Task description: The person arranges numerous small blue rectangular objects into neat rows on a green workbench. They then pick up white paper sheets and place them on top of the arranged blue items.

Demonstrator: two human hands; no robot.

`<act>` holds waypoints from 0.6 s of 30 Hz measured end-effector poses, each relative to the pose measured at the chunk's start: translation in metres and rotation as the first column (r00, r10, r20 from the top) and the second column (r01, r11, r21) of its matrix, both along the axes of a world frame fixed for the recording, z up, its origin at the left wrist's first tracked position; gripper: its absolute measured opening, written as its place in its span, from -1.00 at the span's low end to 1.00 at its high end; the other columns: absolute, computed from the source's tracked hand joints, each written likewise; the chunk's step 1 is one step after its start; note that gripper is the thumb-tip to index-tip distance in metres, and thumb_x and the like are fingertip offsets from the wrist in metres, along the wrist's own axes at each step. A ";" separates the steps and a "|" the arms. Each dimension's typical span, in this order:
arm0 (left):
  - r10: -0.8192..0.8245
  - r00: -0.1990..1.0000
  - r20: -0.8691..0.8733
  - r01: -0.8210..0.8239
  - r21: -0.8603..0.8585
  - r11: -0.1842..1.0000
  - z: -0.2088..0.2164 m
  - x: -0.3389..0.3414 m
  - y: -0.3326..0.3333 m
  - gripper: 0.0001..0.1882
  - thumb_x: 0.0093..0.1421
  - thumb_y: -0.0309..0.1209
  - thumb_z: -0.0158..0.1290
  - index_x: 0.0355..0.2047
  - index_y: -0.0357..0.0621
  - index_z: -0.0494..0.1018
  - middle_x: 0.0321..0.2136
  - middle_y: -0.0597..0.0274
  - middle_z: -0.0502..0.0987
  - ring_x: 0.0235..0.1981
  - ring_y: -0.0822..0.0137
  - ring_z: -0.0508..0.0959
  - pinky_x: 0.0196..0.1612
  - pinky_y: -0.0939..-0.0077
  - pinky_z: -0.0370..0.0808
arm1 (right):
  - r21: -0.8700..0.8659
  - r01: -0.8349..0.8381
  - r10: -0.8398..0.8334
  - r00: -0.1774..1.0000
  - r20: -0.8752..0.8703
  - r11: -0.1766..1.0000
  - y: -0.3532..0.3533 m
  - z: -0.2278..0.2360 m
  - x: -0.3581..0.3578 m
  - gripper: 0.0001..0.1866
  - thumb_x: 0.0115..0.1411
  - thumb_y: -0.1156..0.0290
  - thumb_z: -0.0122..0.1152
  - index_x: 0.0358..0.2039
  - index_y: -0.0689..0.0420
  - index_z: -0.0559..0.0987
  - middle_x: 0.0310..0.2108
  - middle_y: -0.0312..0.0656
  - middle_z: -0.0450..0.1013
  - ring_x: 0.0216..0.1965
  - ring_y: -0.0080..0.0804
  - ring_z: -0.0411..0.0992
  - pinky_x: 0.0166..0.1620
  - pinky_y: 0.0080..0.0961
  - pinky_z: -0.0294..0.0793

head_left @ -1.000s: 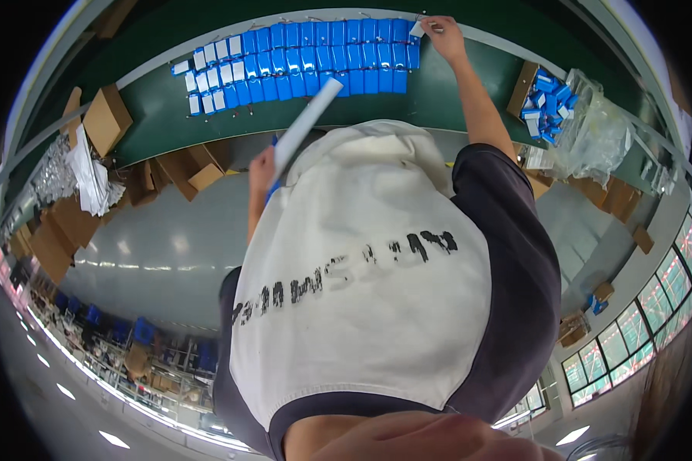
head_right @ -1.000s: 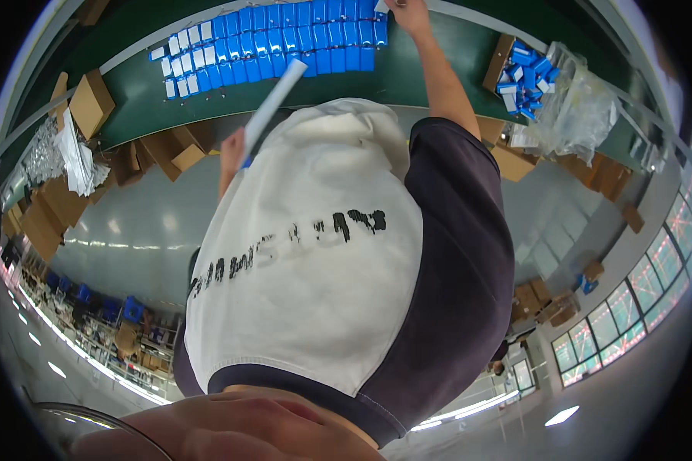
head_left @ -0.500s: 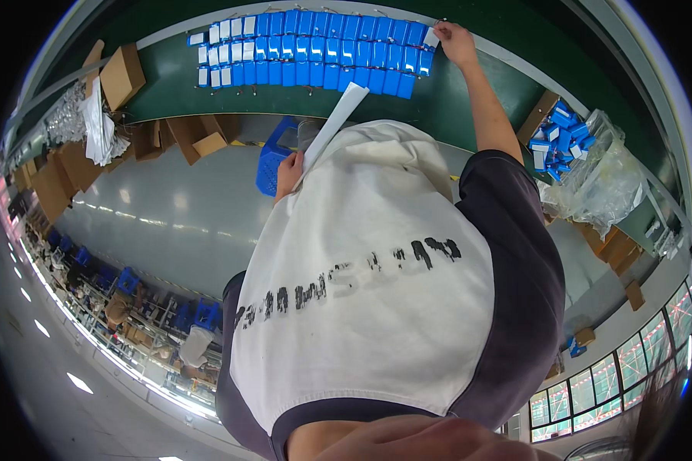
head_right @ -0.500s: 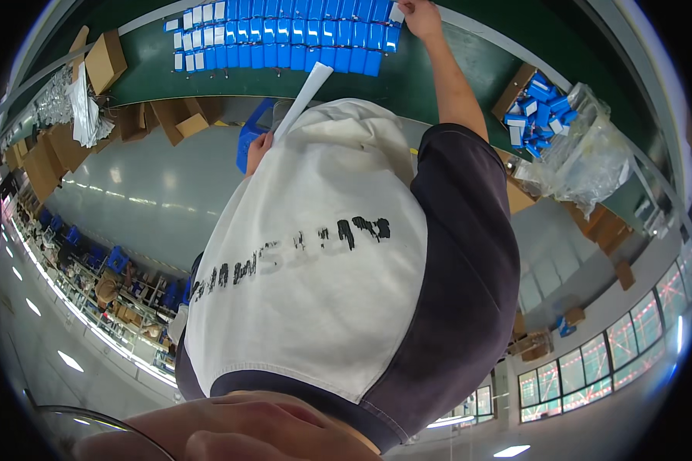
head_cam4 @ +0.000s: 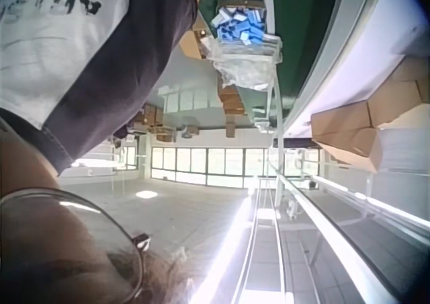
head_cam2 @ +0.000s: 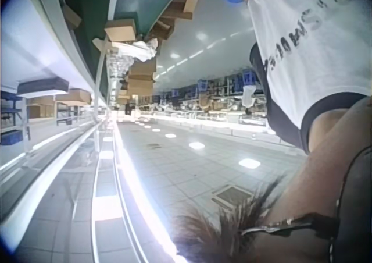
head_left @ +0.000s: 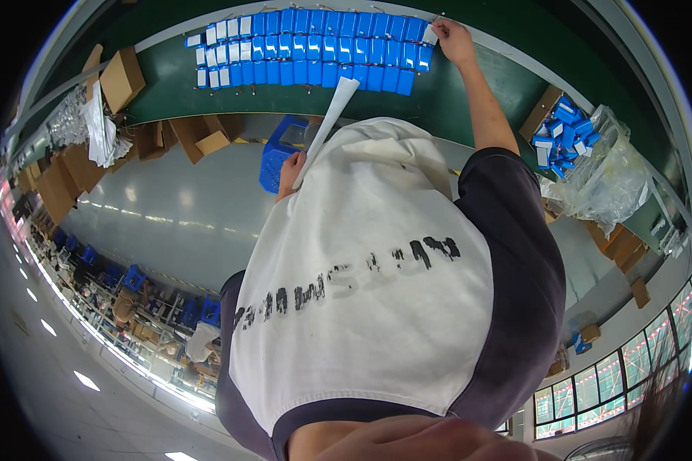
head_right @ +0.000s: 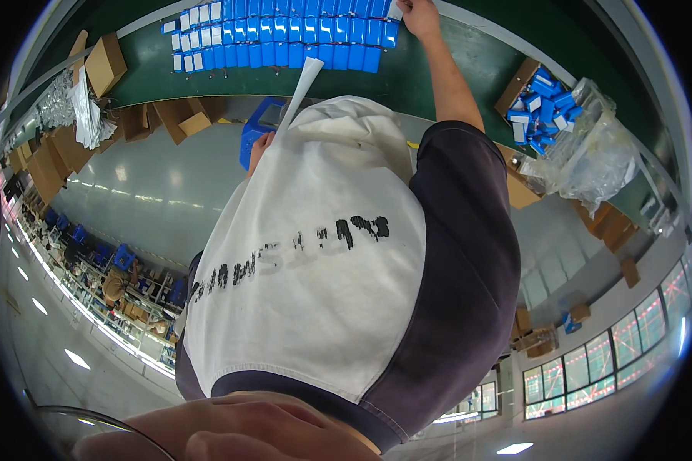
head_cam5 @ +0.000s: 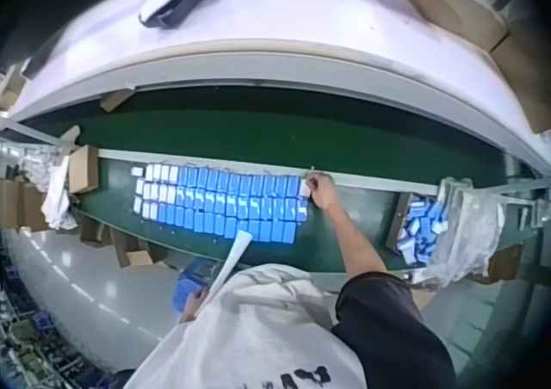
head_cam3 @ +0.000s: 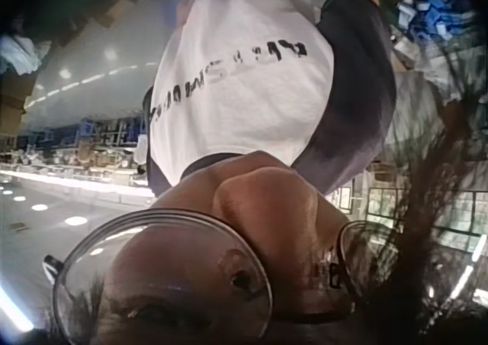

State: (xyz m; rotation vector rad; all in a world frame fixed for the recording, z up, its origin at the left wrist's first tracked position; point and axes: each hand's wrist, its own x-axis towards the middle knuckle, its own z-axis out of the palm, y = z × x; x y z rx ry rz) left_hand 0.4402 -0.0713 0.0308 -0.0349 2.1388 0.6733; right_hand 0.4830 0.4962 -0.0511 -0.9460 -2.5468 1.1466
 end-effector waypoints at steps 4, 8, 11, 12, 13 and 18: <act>0.023 1.000 -0.005 -0.023 -0.012 1.000 -0.003 0.001 -0.003 -0.56 0.38 -0.09 -0.02 -0.23 -0.28 0.56 -0.44 -0.10 0.60 -0.43 0.21 0.54 -0.27 0.28 0.45 | 0.151 -0.031 0.036 0.999 -0.025 0.988 -0.013 0.021 0.000 -0.80 0.21 0.27 0.36 -0.18 0.01 0.70 -0.28 -0.19 0.60 -0.25 -0.23 0.61 -0.13 -0.33 0.59; 0.032 0.999 -0.021 -0.032 -0.011 0.999 -0.011 0.002 -0.008 -0.56 0.37 -0.07 -0.01 -0.21 -0.26 0.57 -0.40 -0.14 0.62 -0.38 0.08 0.61 -0.23 0.25 0.48 | 0.413 0.080 -0.054 0.996 -0.073 0.907 -0.039 0.043 0.003 -0.75 0.18 0.27 0.39 -0.12 -0.05 0.69 -0.27 -0.20 0.58 -0.28 -0.24 0.59 -0.15 -0.30 0.58; 0.045 0.998 -0.038 -0.046 -0.040 0.998 -0.008 0.005 -0.012 -0.55 0.36 -0.05 -0.01 -0.21 -0.25 0.58 -0.37 -0.17 0.63 -0.31 0.01 0.65 -0.20 0.23 0.50 | 0.370 0.276 -0.243 0.961 -0.134 0.887 -0.063 0.067 -0.009 -0.69 0.13 0.29 0.43 -0.08 -0.06 0.67 -0.22 -0.19 0.58 -0.27 -0.24 0.59 -0.16 -0.30 0.58; 0.051 0.998 -0.045 -0.053 -0.037 0.998 -0.011 0.004 -0.014 -0.55 0.35 -0.05 0.00 -0.21 -0.25 0.58 -0.36 -0.17 0.63 -0.29 -0.02 0.65 -0.19 0.23 0.50 | 0.313 0.291 -0.261 0.956 -0.137 0.904 -0.061 0.069 -0.011 -0.68 0.12 0.31 0.44 -0.09 -0.03 0.67 -0.22 -0.19 0.58 -0.26 -0.21 0.59 -0.15 -0.29 0.58; 0.056 0.997 -0.051 -0.057 -0.033 0.998 -0.010 0.002 -0.012 -0.55 0.35 -0.04 0.00 -0.21 -0.24 0.58 -0.35 -0.17 0.63 -0.27 -0.04 0.66 -0.18 0.22 0.51 | 0.257 0.312 -0.284 0.949 -0.139 0.915 -0.059 0.070 -0.011 -0.67 0.11 0.32 0.45 -0.09 0.00 0.66 -0.22 -0.18 0.57 -0.26 -0.19 0.58 -0.14 -0.28 0.58; 0.033 0.985 -0.171 -0.036 -0.013 0.999 0.008 -0.020 0.007 -0.57 0.36 -0.06 -0.01 -0.22 -0.23 0.58 -0.38 -0.17 0.61 -0.33 -0.03 0.63 -0.21 0.22 0.49 | 0.117 0.364 -0.317 0.900 -0.299 0.924 -0.057 0.035 0.005 -0.70 0.10 0.40 0.44 -0.13 0.09 0.65 -0.23 -0.11 0.55 -0.24 -0.13 0.56 -0.11 -0.24 0.56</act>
